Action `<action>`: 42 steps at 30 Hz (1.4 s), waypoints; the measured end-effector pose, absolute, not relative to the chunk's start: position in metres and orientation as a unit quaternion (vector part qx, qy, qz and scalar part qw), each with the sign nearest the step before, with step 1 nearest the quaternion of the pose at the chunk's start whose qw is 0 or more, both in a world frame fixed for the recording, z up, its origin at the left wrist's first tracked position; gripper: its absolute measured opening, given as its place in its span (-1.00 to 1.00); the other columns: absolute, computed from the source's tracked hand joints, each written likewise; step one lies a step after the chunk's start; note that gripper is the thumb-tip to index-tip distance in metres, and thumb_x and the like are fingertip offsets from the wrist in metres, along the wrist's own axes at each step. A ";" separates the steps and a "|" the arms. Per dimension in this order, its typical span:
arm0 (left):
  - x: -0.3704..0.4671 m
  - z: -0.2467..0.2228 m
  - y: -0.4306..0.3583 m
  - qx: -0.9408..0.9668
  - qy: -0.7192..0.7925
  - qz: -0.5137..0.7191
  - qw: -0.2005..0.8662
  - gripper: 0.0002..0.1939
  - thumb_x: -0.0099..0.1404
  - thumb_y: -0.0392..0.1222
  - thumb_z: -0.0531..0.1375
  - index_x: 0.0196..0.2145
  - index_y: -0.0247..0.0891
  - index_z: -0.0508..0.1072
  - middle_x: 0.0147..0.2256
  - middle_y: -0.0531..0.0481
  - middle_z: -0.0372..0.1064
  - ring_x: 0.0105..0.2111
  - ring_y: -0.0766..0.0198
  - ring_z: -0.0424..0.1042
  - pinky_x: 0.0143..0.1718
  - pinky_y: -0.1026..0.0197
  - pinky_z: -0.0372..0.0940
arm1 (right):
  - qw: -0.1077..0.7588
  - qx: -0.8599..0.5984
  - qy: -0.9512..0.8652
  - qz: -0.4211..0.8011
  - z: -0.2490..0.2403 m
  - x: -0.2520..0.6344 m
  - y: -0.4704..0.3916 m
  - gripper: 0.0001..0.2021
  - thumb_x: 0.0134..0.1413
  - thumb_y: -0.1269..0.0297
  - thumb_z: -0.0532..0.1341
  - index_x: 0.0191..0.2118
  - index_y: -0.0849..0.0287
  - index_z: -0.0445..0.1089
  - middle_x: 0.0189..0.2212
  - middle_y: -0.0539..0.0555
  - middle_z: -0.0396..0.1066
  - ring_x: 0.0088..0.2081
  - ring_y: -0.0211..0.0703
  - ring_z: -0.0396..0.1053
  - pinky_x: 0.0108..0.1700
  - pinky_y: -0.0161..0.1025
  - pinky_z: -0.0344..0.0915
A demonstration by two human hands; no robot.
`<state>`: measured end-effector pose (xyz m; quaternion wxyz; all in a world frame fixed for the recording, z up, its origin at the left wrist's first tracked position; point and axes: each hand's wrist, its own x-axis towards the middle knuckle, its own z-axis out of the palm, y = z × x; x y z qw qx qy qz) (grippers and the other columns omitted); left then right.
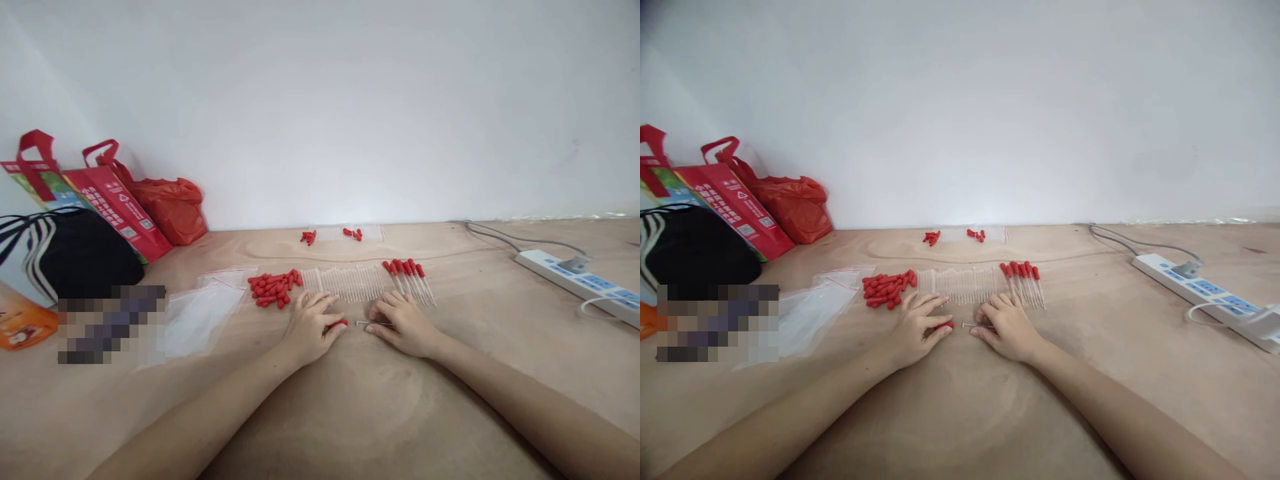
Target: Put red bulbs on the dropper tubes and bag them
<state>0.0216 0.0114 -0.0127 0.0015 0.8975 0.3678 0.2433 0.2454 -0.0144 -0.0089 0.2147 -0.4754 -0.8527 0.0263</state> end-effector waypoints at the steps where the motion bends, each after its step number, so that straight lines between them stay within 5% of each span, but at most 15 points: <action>1: 0.022 -0.014 0.012 0.899 0.364 0.244 0.003 -0.83 0.20 -0.12 0.11 -0.30 -0.08 0.49 -0.06 -0.03 0.34 0.00 0.07 0.20 0.03 -0.20 -0.15 | 0.215 -0.479 -0.851 0.022 -0.010 0.243 -0.014 -0.81 0.07 0.14 0.07 -0.38 0.14 0.28 -0.39 0.06 0.31 -0.32 -0.16 0.21 -0.27 -0.19 0.02; 20: 0.024 -0.012 0.011 0.906 0.293 0.306 0.014 -0.81 0.30 -0.24 0.00 -0.21 -0.18 0.38 -0.26 0.06 0.47 -0.08 0.19 0.34 0.14 -0.10 -0.38 | 0.317 -0.425 -0.848 -0.016 -0.021 0.230 -0.017 -0.88 0.17 0.38 -0.05 -0.35 0.19 0.17 -0.42 -0.01 0.38 -0.41 -0.30 0.30 -0.16 -0.20 -0.04; 42: 0.030 -0.002 0.002 0.920 0.287 0.237 0.121 -0.78 0.27 -0.23 -0.04 -0.42 -0.18 0.38 -0.44 0.09 0.44 -0.35 0.29 0.38 0.08 0.00 -0.22 | 0.305 -0.340 -0.889 -0.023 -0.014 0.234 -0.014 -0.81 0.15 0.30 0.01 -0.33 0.13 0.36 -0.49 -0.05 0.36 -0.41 -0.34 0.27 -0.15 -0.20 -0.08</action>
